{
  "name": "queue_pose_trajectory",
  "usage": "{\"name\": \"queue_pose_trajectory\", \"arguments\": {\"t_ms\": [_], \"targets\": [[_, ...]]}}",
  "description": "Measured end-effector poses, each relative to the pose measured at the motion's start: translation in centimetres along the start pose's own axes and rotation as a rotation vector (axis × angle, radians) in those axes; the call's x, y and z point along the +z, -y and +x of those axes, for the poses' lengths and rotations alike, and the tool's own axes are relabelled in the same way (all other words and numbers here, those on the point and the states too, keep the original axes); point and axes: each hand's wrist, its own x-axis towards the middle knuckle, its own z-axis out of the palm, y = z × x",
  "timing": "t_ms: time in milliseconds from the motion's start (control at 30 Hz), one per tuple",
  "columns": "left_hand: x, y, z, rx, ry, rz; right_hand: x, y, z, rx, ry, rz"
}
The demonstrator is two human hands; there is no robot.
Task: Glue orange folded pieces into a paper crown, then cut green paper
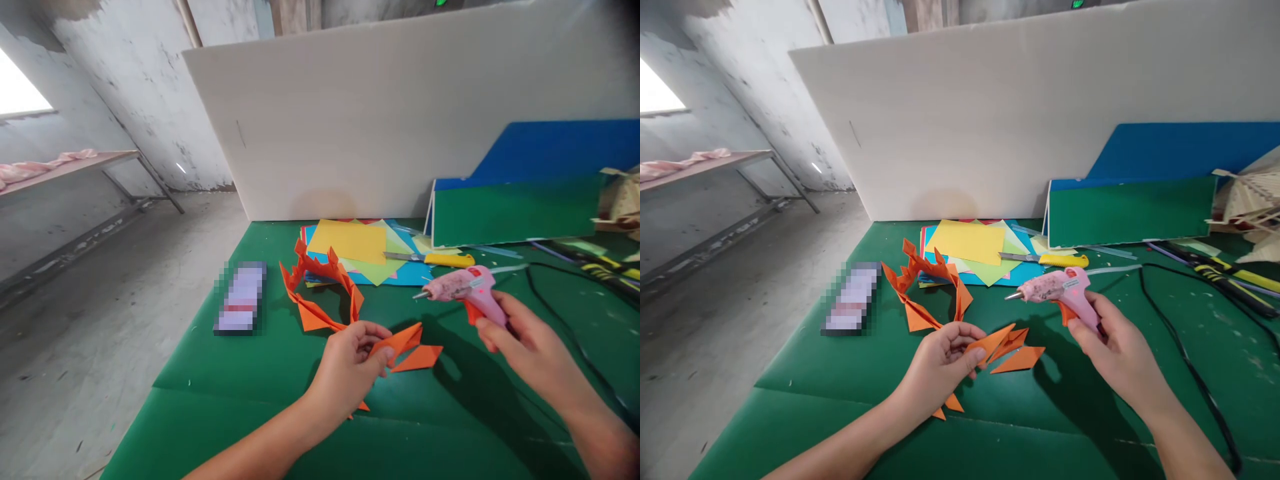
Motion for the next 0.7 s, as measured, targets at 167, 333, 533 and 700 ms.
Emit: {"name": "queue_pose_trajectory", "arguments": {"t_ms": [167, 333, 533, 700], "targets": [[-0.7, -0.7, -1.0, -0.005, 0.021, 0.039, 0.6, 1.6, -0.7, -0.020, 0.053, -0.075], [-1.4, -1.1, -1.2, -0.017, -0.033, 0.028, 1.1, 2.5, -1.3, -0.120, -0.080, -0.197], [-2.0, -1.6, -1.2, 0.043, -0.048, 0.061, 1.1, 2.5, -1.9, -0.305, -0.190, -0.344], [-2.0, -2.3, -1.3, 0.051, -0.058, 0.093, 1.0, 2.4, -1.9, -0.460, -0.225, -0.420]]}}
